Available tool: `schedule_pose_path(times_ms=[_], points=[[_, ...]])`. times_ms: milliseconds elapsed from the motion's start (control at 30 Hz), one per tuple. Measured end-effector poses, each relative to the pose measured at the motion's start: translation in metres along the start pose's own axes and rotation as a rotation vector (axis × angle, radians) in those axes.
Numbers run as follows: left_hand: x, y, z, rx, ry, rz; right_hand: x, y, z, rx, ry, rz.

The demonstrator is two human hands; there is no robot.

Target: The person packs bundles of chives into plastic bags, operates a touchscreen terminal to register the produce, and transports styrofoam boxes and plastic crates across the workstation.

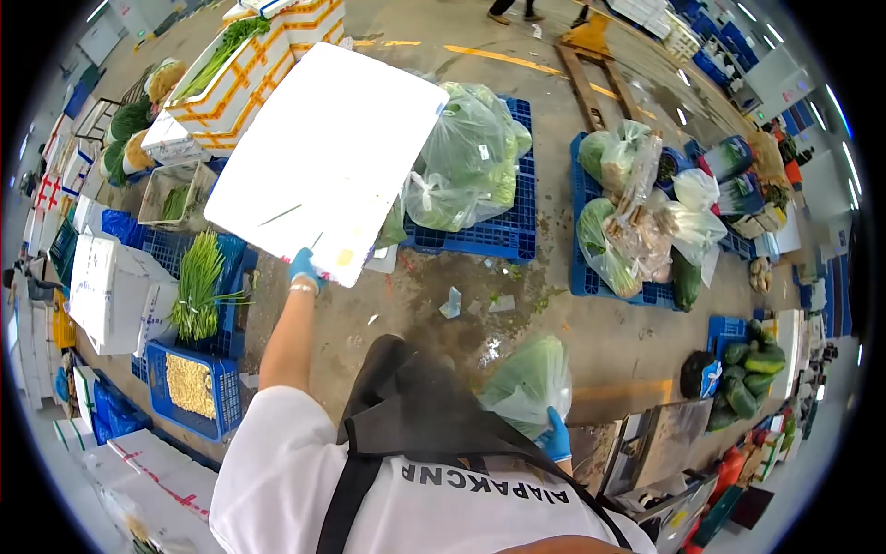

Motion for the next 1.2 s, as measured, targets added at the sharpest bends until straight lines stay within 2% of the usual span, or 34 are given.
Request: schedule_pose_path(times_ms=[33, 100, 167, 200, 267, 333, 400, 467, 533, 600, 667, 733, 767, 800, 833, 867, 933, 1033, 1133, 1200], points=[[-0.022, -0.01, -0.061, -0.029, -0.088, 0.146, 0.031, -0.019, 0.012, -0.033, -0.057, 0.042], [-0.026, 0.025, -0.01, -0.047, -0.33, 0.203, 0.084, -0.079, 0.025, -0.197, -0.082, 0.135], [-0.07, 0.048, 0.013, -0.036, -0.324, 0.128, 0.125, -0.119, 0.036, -0.272, -0.076, 0.256], [-0.072, 0.062, 0.038, -0.054, -0.348, 0.238, 0.155, -0.148, 0.035, -0.297, -0.08, 0.341], [-0.099, 0.075, 0.062, -0.022, -0.2, 0.294, 0.235, -0.202, 0.056, -0.451, -0.137, 0.484], [-0.107, 0.089, 0.072, 0.019, -0.161, 0.367, 0.301, -0.253, 0.043, -0.549, -0.172, 0.587], [-0.122, 0.101, 0.068, -0.009, -0.062, 0.414, 0.369, -0.301, 0.021, -0.645, -0.269, 0.524], [-0.139, 0.111, 0.064, 0.028, 0.14, 0.336, 0.475, -0.339, 0.05, -0.737, -0.484, 0.463], [-0.148, 0.116, 0.066, 0.065, 0.242, 0.366, 0.562, -0.366, 0.051, -0.704, -0.599, 0.585], [-0.152, 0.114, 0.073, 0.138, 0.208, 0.456, 0.642, -0.409, 0.02, -0.856, -0.659, 0.691], [-0.165, 0.09, 0.092, 0.088, 0.309, 0.526, 0.726, -0.456, -0.005, -0.958, -0.682, 0.851], [-0.146, 0.071, 0.119, 0.096, 0.298, 0.645, 0.823, -0.5, -0.032, -1.103, -0.723, 0.945], [-0.133, 0.065, 0.138, 0.093, 0.425, 0.654, 0.873, -0.514, -0.05, -1.091, -0.793, 1.054], [-0.146, 0.036, 0.151, 0.055, 0.526, 0.651, 0.911, -0.523, -0.063, -1.064, -0.854, 1.171], [-0.141, 0.021, 0.172, 0.01, 0.599, 0.641, 0.953, -0.528, -0.064, -1.175, -0.802, 1.42], [-0.129, 0.012, 0.186, -0.016, 0.66, 0.642, 0.997, -0.527, -0.067, -1.311, -0.757, 1.651], [-0.103, -0.002, 0.209, 0.012, 0.754, 0.716, 1.058, -0.507, -0.075, -1.707, -0.792, 1.717], [-0.094, -0.05, 0.231, -0.125, 0.814, 0.768, 1.123, -0.458, -0.077, -1.712, -0.678, 2.072], [-0.051, -0.064, 0.242, -0.094, 0.78, 0.844, 1.177, -0.432, -0.156, -1.767, -0.548, 2.2], [-0.053, -0.101, 0.263, -0.181, 0.885, 0.864, 1.19, -0.403, -0.227, -1.598, -0.583, 2.248]])
Point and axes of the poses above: each hand's wrist, its own z-axis away from the middle knuckle, its own x-axis out of the palm, y = z × x, the point moved 9 cm from there along -z, towards the middle knuckle, and after that the axes turned 2 degrees about -z, right-handed, at the moved point
